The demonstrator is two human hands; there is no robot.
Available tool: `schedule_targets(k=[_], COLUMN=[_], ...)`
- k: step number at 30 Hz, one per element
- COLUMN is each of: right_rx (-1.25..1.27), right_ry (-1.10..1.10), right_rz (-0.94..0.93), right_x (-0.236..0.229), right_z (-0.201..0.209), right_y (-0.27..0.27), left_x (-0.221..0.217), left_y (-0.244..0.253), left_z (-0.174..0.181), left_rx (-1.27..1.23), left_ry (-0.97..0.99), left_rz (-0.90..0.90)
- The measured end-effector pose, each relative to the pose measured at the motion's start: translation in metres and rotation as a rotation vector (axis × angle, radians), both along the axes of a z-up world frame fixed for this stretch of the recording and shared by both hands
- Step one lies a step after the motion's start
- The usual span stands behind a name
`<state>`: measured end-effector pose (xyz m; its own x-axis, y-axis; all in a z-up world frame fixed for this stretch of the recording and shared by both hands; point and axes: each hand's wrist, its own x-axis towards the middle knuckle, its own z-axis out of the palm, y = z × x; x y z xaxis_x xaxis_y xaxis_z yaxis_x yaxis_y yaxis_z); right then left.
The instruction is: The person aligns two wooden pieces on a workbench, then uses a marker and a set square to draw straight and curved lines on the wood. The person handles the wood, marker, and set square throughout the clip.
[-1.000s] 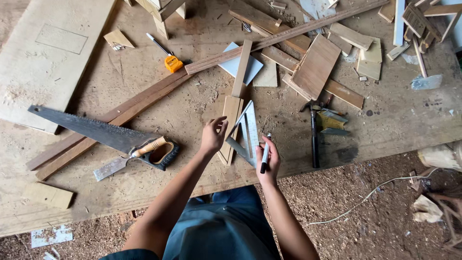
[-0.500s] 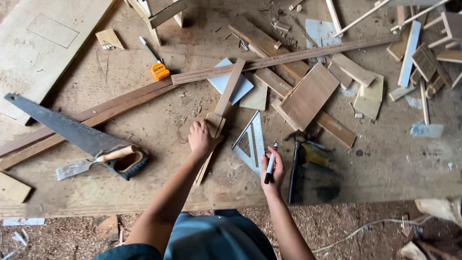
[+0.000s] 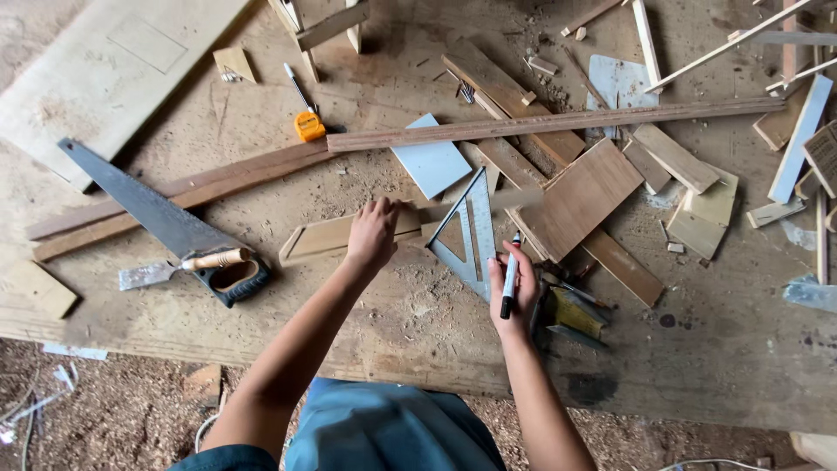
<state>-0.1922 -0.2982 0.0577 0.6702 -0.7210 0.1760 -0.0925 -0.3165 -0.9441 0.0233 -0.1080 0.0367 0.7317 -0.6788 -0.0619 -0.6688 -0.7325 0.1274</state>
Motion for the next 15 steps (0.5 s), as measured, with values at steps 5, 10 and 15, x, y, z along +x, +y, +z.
schedule_targets(k=[5,10,15], right_rx=[0.165,0.216,0.252], right_ry=[-0.128,-0.098,0.042], right_rz=[0.015,-0.1,-0.22], right_x=[0.016,0.007,-0.013], right_z=[0.004,-0.006,-0.017], right_y=[0.019,0.052,0.082], left_x=[0.03,0.046,0.051], left_y=[0.005,0.025,0.032], left_z=[-0.006,-0.037,-0.047], left_rx=[-0.008,0.049,0.158], left_ry=[-0.265,-0.252,-0.253], left_rz=[-0.398,-0.781,-0.983])
